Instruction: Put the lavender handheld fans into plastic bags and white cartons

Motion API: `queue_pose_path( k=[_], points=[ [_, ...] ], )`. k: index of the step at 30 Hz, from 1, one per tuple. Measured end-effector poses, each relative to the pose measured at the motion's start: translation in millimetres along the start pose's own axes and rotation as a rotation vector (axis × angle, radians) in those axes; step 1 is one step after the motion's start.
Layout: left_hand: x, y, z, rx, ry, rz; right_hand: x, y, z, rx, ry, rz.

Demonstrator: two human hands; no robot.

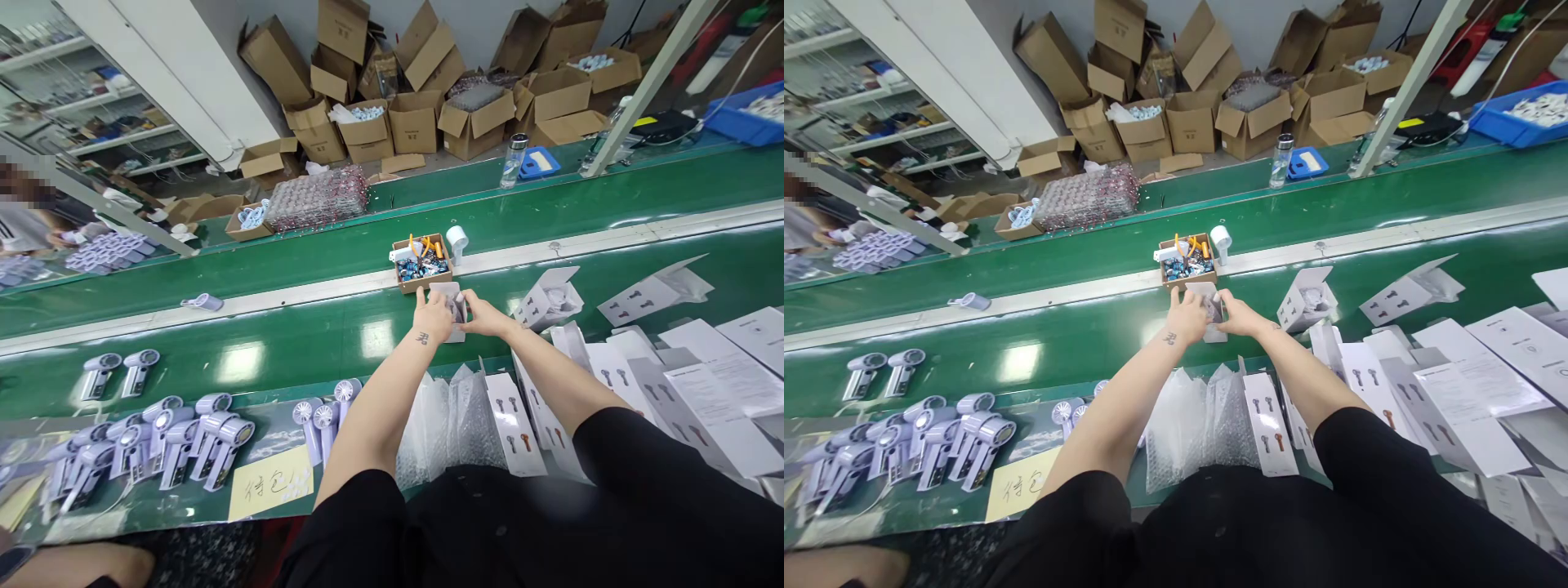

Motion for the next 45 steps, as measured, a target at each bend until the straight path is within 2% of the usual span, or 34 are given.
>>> queue_pose_path(
  k=[2, 4, 6, 8, 9, 11, 13, 15, 17, 18, 19, 20, 23, 24, 25, 26, 28, 30, 32, 34, 35, 37, 38, 40, 42, 45],
  points=[
    [10.0, 7.9, -4.7, 0.054, 0.103, -0.028, 3.5, 7.0, 1.6, 0.002, 0.004, -0.016],
    [24.3, 20.9, -21.9, 0.038, 0.164, -0.092, 7.5, 12.2, 6.4, 0.031, 0.016, -0.07],
    [44.6, 28.4, -54.0, -0.014, 0.215, -0.213, 8.0, 15.6, 13.5, 0.053, -0.007, -0.149],
    [67.4, 16.3, -100.5, -0.003, 0.298, -0.348, 5.9, 16.8, 20.7, 0.063, -0.052, -0.211],
    [76.3, 0.3, -128.0, 0.059, 0.352, -0.395, 5.7, 16.7, 23.4, 0.067, -0.064, -0.235],
    [82.5, -45.7, -187.5, 0.26, 0.467, -0.4, 10.6, 15.9, 25.2, 0.071, -0.043, -0.27],
    [70.4, -98.6, -244.3, 0.5, 0.565, -0.369, 25.6, 16.8, 19.3, 0.038, 0.027, -0.296],
    [46.6, -138.8, -281.5, 0.576, 0.6, -0.353, 49.7, 20.9, 2.8, -0.079, 0.096, -0.311],
    [26.2, -165.5, -300.8, 0.556, 0.644, -0.315, 75.2, 20.1, -25.0, -0.221, 0.099, -0.304],
    [20.7, -174.4, -306.3, 0.532, 0.678, -0.293, 84.8, 12.4, -41.2, -0.238, 0.066, -0.27],
    [18.7, -181.0, -310.6, 0.512, 0.719, -0.275, 90.3, -3.1, -57.8, -0.182, 0.009, -0.204],
    [19.8, -186.1, -314.6, 0.501, 0.758, -0.27, 91.9, -27.0, -75.5, -0.05, -0.064, -0.11],
    [36.0, -192.4, -328.6, 0.484, 0.843, -0.361, 82.6, -124.4, -146.5, 0.553, -0.337, 0.2],
    [42.9, -191.4, -335.1, 0.477, 0.867, -0.425, 76.5, -151.3, -171.4, 0.673, -0.432, 0.273],
    [48.9, -188.5, -341.8, 0.457, 0.889, -0.515, 69.6, -173.4, -192.6, 0.718, -0.527, 0.351],
    [52.6, -183.9, -347.9, 0.423, 0.911, -0.639, 63.1, -191.5, -208.9, 0.696, -0.618, 0.456],
    [49.3, -170.6, -353.5, 0.314, 0.923, -0.998, 57.5, -218.5, -227.3, 0.542, -0.732, 0.751],
    [28.2, -152.2, -343.6, 0.208, 0.825, -1.42, 63.5, -231.8, -227.2, 0.351, -0.704, 1.076],
    [-8.8, -133.4, -319.4, 0.225, 0.61, -1.735, 71.4, -225.1, -215.9, 0.138, -0.586, 1.27],
    [-52.1, -120.2, -288.6, 0.341, 0.346, -1.817, 72.0, -199.5, -207.2, -0.11, -0.508, 1.311],
    [-71.0, -118.5, -273.3, 0.386, 0.247, -1.755, 69.7, -180.6, -206.8, -0.245, -0.488, 1.301],
    [-102.8, -121.8, -245.4, 0.412, 0.043, -1.388, 64.6, -136.7, -216.0, -0.487, -0.443, 1.288],
    [-117.0, -126.2, -234.5, 0.407, -0.059, -1.156, 63.1, -114.9, -224.8, -0.576, -0.409, 1.293],
    [-141.8, -138.6, -221.3, 0.396, -0.237, -0.77, 63.0, -79.1, -247.6, -0.67, -0.338, 1.314],
    [-157.8, -152.7, -216.2, 0.413, -0.331, -0.59, 64.7, -61.1, -273.3, -0.667, -0.31, 1.342],
    [-164.1, -167.4, -212.2, 0.438, -0.372, -0.466, 62.2, -68.1, -311.6, -0.625, -0.396, 1.402]
  ],
)
Point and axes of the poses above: each hand's wrist, its own z-axis towards the middle knuckle, its own y-axis out of the back of the hand, x = y × z, the point moved 7 cm from there along z, towards the middle knuckle, and after that the axes turned 6 degrees about z, right-handed, at the moved point
